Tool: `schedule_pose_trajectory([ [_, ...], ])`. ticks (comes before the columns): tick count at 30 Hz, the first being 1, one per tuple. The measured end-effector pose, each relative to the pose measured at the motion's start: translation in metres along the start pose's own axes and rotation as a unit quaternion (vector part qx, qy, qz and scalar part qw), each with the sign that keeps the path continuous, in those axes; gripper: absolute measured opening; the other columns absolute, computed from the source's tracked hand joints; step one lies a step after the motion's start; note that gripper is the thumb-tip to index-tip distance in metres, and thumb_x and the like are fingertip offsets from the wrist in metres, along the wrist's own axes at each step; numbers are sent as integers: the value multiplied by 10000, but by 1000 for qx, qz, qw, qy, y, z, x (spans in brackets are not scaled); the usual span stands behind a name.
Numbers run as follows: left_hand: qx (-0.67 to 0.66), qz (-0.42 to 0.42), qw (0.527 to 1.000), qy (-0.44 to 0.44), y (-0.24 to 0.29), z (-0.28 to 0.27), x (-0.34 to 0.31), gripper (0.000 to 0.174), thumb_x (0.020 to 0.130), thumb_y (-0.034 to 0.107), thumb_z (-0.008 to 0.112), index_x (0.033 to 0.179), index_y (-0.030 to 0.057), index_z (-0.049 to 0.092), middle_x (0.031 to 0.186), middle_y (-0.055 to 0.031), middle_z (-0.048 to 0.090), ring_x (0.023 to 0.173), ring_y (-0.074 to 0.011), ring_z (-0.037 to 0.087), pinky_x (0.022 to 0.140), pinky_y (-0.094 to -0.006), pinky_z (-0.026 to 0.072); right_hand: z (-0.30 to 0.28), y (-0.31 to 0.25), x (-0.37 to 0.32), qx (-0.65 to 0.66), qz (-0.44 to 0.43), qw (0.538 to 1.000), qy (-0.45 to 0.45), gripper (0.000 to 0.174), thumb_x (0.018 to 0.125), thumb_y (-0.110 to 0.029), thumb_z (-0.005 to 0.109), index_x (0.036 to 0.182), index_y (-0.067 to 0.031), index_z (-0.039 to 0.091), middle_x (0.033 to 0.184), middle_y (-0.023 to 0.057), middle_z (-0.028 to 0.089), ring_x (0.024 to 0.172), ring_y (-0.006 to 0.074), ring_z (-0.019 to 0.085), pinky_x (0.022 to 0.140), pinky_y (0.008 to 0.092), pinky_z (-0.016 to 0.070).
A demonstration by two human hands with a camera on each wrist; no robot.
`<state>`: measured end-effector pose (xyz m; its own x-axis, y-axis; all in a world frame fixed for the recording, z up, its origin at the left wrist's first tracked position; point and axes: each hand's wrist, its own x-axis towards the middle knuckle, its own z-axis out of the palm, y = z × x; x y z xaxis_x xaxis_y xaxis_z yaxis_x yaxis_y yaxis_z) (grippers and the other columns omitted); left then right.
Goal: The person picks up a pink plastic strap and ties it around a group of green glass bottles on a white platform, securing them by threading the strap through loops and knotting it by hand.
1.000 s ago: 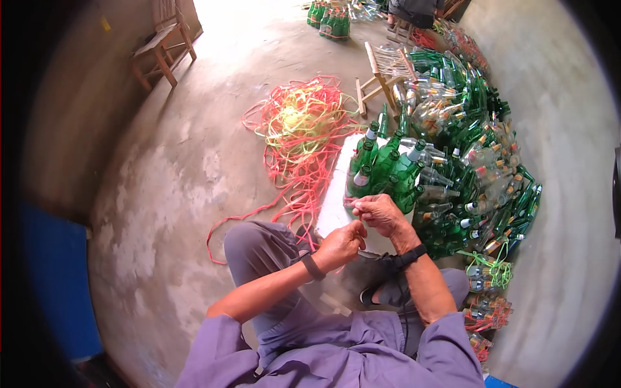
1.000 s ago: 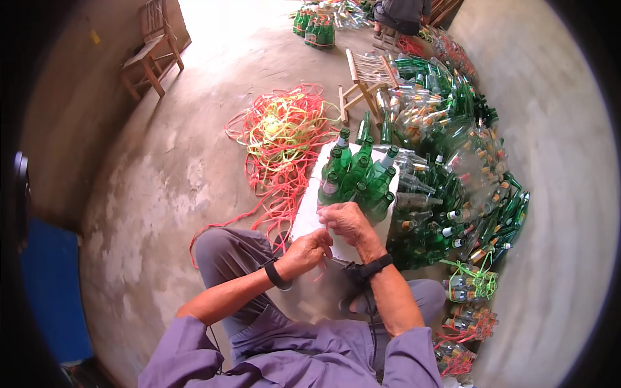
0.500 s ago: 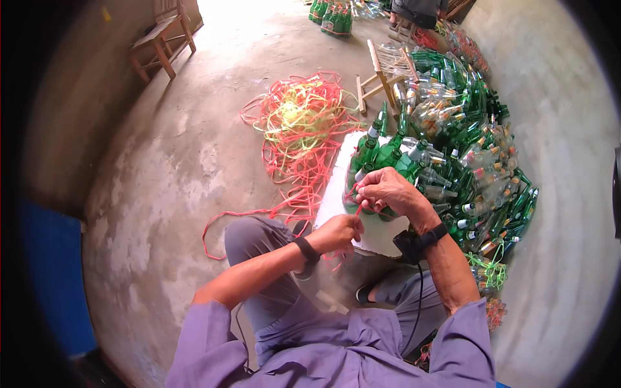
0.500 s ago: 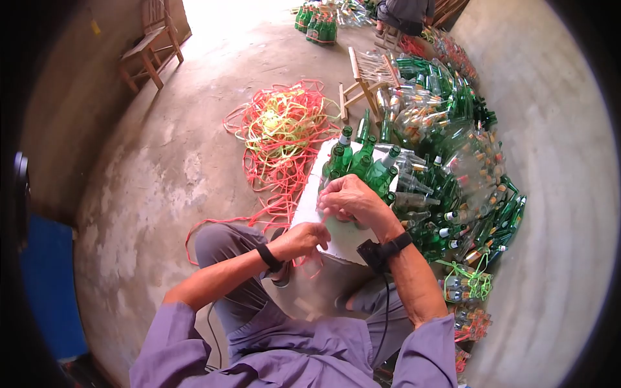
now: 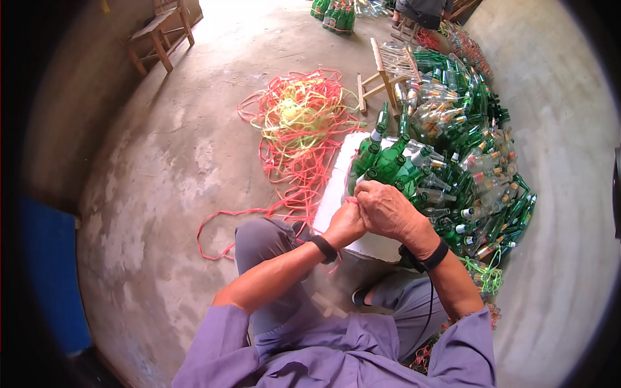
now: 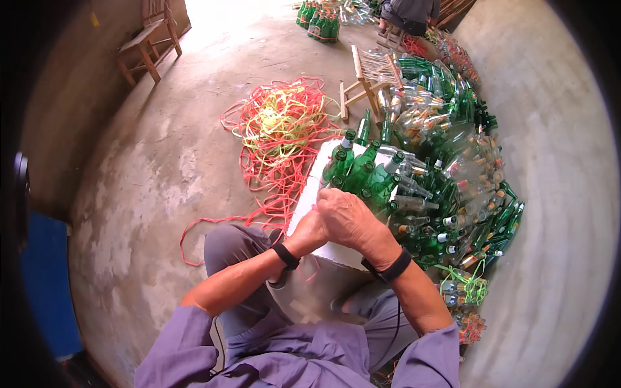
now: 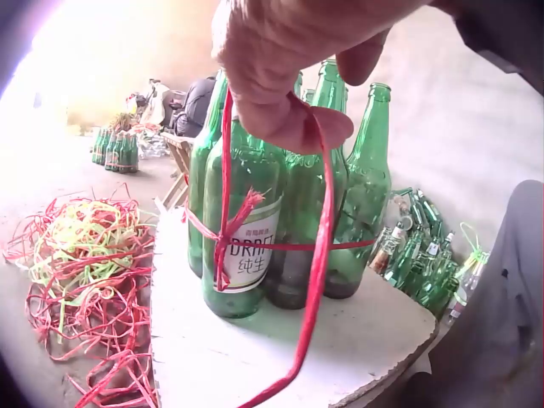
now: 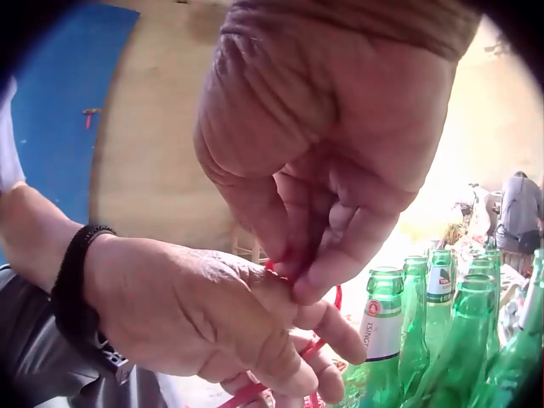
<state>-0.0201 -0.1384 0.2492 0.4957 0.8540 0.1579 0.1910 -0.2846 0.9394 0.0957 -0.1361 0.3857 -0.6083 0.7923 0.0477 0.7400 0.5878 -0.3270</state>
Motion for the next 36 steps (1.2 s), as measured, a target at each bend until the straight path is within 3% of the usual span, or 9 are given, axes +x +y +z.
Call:
schedule_pose_trajectory([
  [4, 1, -34, 999, -25, -2, 3, 1, 348, 838, 209, 598, 1071, -49, 571, 995, -268, 626, 962, -399, 625, 766, -473, 490, 8, 7, -1, -63, -27, 997, 27, 117, 780, -10, 589, 874, 44, 631, 983, 143, 613, 1009, 311, 602, 894, 385, 496],
  [10, 31, -96, 992, 72, -1, 12, 4, 407, 825, 234, 620, 1117, -37, 536, 1141, -261, 551, 998, -414, 582, 826, -480, 473, 9, 19, 0, -135, -38, 985, 98, 274, 724, -10, 593, 988, 64, 607, 1091, 165, 596, 1134, 327, 547, 1010, 405, 443],
  [16, -38, -103, 992, 62, -6, 19, 14, 366, 790, 183, 628, 1069, -43, 554, 1030, -262, 594, 997, -384, 594, 866, -466, 462, 17, 32, -2, -106, -9, 984, 140, 213, 735, -8, 595, 935, 59, 619, 1158, 201, 583, 1157, 357, 534, 1003, 415, 438],
  [19, -24, -97, 990, 103, 3, 16, 14, 332, 776, 171, 631, 1019, -52, 589, 941, -251, 632, 960, -373, 618, 837, -456, 473, 22, 40, -4, -54, 19, 983, 174, 203, 733, 2, 602, 927, 60, 601, 1103, 223, 606, 1112, 379, 564, 978, 431, 457],
  [21, -33, -121, 989, 84, 17, 7, 13, 317, 869, 213, 590, 1000, -74, 626, 898, -204, 689, 893, -279, 673, 791, -386, 492, 20, 43, -3, 72, 61, 981, 169, 195, 760, -13, 606, 943, 51, 585, 970, 229, 639, 1014, 372, 616, 910, 430, 490],
  [24, -134, -105, 982, 87, -14, 22, 20, 222, 770, 171, 626, 819, -45, 635, 837, -231, 670, 836, -359, 660, 757, -436, 497, 8, 36, 3, 117, 165, 975, 97, 212, 781, -37, 609, 973, 43, 572, 878, 216, 654, 943, 364, 646, 823, 432, 514],
  [27, -146, -138, 970, 137, -15, 26, 12, 219, 782, 182, 627, 788, -37, 638, 783, -199, 668, 766, -301, 662, 706, -414, 498, 5, 29, 8, 94, 212, 968, 97, 256, 807, -89, 632, 1028, 25, 572, 843, 198, 653, 913, 366, 649, 767, 435, 518],
  [33, -182, -250, 947, 84, -5, 13, -10, 292, 842, 237, 624, 718, -27, 621, 579, -89, 569, 559, -159, 542, 563, -345, 449, 25, 47, 9, -16, 128, 979, 156, 406, 858, -187, 674, 1187, 28, 574, 896, 195, 668, 855, 382, 652, 767, 428, 524],
  [36, -201, -210, 956, 42, 14, 10, -24, 320, 871, 249, 619, 702, -23, 619, 555, -73, 545, 548, -143, 528, 543, -347, 435, 27, 47, 5, -2, 143, 979, 143, 363, 875, -178, 657, 1172, 17, 581, 919, 205, 659, 873, 377, 647, 771, 437, 514],
])
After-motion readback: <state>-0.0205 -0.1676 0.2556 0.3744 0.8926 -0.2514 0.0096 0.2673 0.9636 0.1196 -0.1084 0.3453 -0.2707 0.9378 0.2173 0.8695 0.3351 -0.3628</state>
